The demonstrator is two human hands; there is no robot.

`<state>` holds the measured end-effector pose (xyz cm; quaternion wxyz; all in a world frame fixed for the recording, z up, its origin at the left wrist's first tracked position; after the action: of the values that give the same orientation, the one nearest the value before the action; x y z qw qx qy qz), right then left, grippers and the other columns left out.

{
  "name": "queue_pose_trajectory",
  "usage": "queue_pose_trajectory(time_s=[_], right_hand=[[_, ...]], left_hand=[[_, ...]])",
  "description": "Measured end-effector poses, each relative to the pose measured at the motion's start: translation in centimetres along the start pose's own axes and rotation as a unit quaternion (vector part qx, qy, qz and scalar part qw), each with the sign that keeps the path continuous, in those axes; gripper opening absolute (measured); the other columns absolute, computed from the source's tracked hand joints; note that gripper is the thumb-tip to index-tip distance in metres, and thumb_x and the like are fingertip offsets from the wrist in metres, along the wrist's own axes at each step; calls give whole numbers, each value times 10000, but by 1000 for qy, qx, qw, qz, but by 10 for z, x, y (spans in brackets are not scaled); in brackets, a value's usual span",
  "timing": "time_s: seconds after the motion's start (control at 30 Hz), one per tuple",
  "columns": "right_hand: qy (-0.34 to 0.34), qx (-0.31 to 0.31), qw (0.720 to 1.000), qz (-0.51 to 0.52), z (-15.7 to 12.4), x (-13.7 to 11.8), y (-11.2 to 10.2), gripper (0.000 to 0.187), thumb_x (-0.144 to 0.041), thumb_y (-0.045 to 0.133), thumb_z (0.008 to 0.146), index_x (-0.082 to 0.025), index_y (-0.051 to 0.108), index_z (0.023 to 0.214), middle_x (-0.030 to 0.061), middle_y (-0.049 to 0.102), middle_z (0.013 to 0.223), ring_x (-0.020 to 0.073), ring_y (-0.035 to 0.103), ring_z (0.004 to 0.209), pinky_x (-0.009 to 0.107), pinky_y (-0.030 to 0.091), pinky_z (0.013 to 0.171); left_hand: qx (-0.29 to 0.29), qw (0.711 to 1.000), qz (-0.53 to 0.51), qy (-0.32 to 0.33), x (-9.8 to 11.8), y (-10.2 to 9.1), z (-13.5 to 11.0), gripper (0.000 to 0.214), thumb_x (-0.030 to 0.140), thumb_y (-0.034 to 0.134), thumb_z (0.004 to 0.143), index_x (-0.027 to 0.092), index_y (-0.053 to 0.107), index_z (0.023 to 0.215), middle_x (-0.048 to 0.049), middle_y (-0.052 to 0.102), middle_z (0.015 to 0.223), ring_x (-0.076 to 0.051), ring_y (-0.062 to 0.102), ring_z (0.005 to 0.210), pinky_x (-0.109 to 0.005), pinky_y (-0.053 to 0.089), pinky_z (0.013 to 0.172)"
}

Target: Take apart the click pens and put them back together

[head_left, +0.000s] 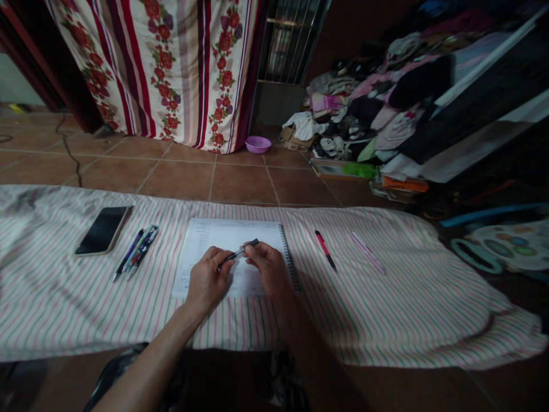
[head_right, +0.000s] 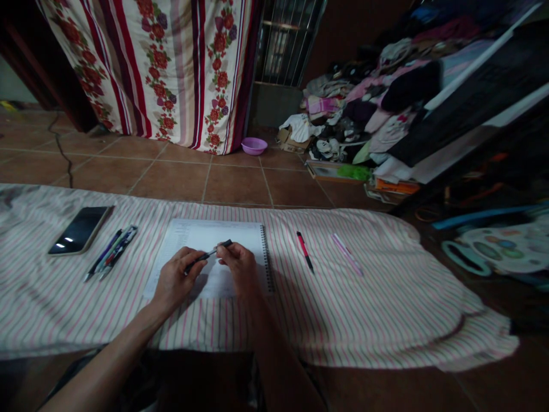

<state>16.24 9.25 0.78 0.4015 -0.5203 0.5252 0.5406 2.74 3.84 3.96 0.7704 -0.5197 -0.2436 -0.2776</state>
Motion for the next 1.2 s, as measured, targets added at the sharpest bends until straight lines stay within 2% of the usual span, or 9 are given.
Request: queue_pose_trajectory(time_s=[0.13,0.3,0.53,0.6,0.73,0.83,0.97,1.2], right_hand=[[10,-9,1000,14,-1,0,0,240,-415,672,661,-178,662,699,49,678,853,150,589,744,263,461,652],[9,29,1000,-4,4,8,-3,292,-457,703,603,-181,617,641,3,621,610,126,543,582,271,448,599],[-1,25,1000,7,2,7,0,301,-460,707,615,-182,591,622,-18,594,575,110,526,552,260,445,593],[2,4,1000,19,0,4,2,292,-467,683,648,-181,623,658,2,631,641,124,563,615,261,456,620],[18,-29,998,54,-4,0,6,290,-453,650,694,-209,691,844,44,682,935,154,605,813,265,463,690],[36,-29,997,69,-4,2,7,273,-413,677,675,-227,702,873,47,681,997,159,603,853,268,457,710],[40,-15,996,75,-2,4,5,235,-398,706,638,-217,707,789,42,688,941,154,600,784,274,457,691],[-8,-3,1000,22,1,4,4,237,-419,693,647,-190,675,705,13,645,699,137,551,667,266,433,663]], left_hand=[[1,1000,-3,2,0,0,0,180,232,473,846,199,629,929,-19,591,807,-138,579,721,-259,467,653],[11,1000,13,0,1,1,-1,195,239,471,848,193,638,937,-24,601,820,-135,591,720,-241,465,629],[12,1000,-2,-4,2,0,0,181,227,486,837,179,645,909,-28,602,789,-140,588,709,-252,465,636],[7,1000,-24,-11,0,0,1,172,232,490,836,180,644,896,-25,598,768,-137,585,687,-256,462,625],[-3,997,-63,-33,-7,2,2,163,239,501,828,182,645,881,-16,588,734,-130,580,645,-264,459,617],[-12,996,-79,-45,-10,4,3,163,236,506,820,179,655,854,-16,590,721,-128,579,635,-261,457,608],[-15,995,-90,-49,-8,4,3,161,228,511,813,177,662,843,-14,587,709,-127,575,630,-258,452,606],[7,998,-63,-30,-5,1,0,177,240,498,831,175,654,886,-20,588,743,-128,576,649,-259,449,615]])
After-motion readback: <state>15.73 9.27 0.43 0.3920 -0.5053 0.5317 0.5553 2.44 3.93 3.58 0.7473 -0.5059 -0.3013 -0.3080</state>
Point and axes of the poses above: each hand's wrist, its own z-axis towards the middle knuckle, its own y-axis out of the palm, x = y × z, the point moved 7 cm from there along z, towards the middle knuckle
